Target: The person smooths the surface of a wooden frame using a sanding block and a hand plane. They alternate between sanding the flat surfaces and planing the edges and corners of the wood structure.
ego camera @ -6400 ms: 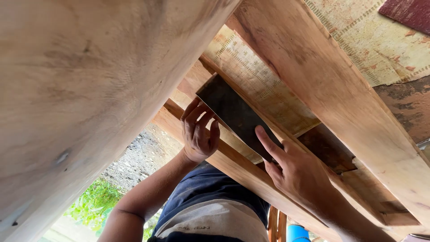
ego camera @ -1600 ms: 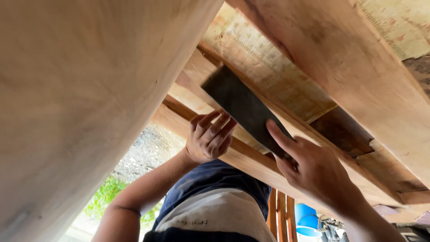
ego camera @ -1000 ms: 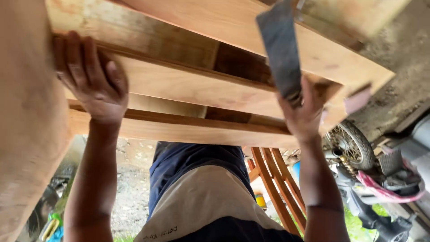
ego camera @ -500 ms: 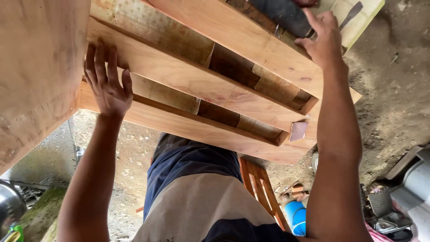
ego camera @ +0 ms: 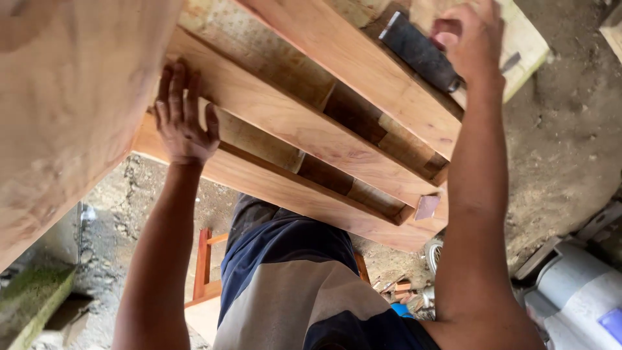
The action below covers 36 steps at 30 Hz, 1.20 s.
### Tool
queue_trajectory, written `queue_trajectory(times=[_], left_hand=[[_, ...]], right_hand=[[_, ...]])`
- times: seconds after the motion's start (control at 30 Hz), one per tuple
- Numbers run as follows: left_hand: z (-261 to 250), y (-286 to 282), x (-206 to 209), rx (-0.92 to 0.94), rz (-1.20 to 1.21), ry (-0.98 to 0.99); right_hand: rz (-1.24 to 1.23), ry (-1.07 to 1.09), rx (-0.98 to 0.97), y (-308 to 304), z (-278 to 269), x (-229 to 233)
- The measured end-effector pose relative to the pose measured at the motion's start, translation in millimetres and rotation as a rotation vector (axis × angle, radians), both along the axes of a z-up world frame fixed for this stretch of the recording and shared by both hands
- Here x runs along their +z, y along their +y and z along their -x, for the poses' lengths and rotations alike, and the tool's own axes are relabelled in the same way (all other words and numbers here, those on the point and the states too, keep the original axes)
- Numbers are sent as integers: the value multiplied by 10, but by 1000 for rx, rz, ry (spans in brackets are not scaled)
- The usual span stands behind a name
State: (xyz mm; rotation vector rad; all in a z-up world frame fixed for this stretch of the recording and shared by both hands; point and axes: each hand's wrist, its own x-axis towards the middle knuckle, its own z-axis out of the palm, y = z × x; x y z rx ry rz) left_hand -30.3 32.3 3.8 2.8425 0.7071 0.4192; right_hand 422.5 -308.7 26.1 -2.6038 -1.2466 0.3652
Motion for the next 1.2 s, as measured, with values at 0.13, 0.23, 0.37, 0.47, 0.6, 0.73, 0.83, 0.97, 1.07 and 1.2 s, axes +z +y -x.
queue_trajectory(times=[0.13, 0.23, 0.37, 0.47, 0.6, 0.73, 0.83, 0.97, 1.07, 1.2], left_hand=[[130, 29, -160, 30, -29, 5], [113, 25, -92, 29, 6, 34], [91, 6, -21, 32, 45, 63], [101, 4, -6, 30, 76, 78], [87, 3, 19, 20, 89, 48], [61, 40, -8, 24, 87, -2], [115, -15, -46, 27, 80, 8], [60, 4, 104, 23, 36, 32], [23, 13, 49, 2, -1, -59], [70, 35, -23, 8, 52, 47]], right_hand=[[-349, -1, 33, 77, -75, -195], [-580, 475, -243, 639, 746, 405], [-611, 650, -43, 1364, 2057, 417], [-671, 194, 83, 1634, 2434, -26], [-622, 98, 132, 1445, 2645, -158], [-625, 271, 222, 1888, 2781, -92], [-682, 277, 280, 2667, 2929, -340], [-614, 153, 379, 2383, 2861, -30], [-649, 69, 326, 2407, 2932, -129], [-664, 119, 347, 2707, 2865, -304]])
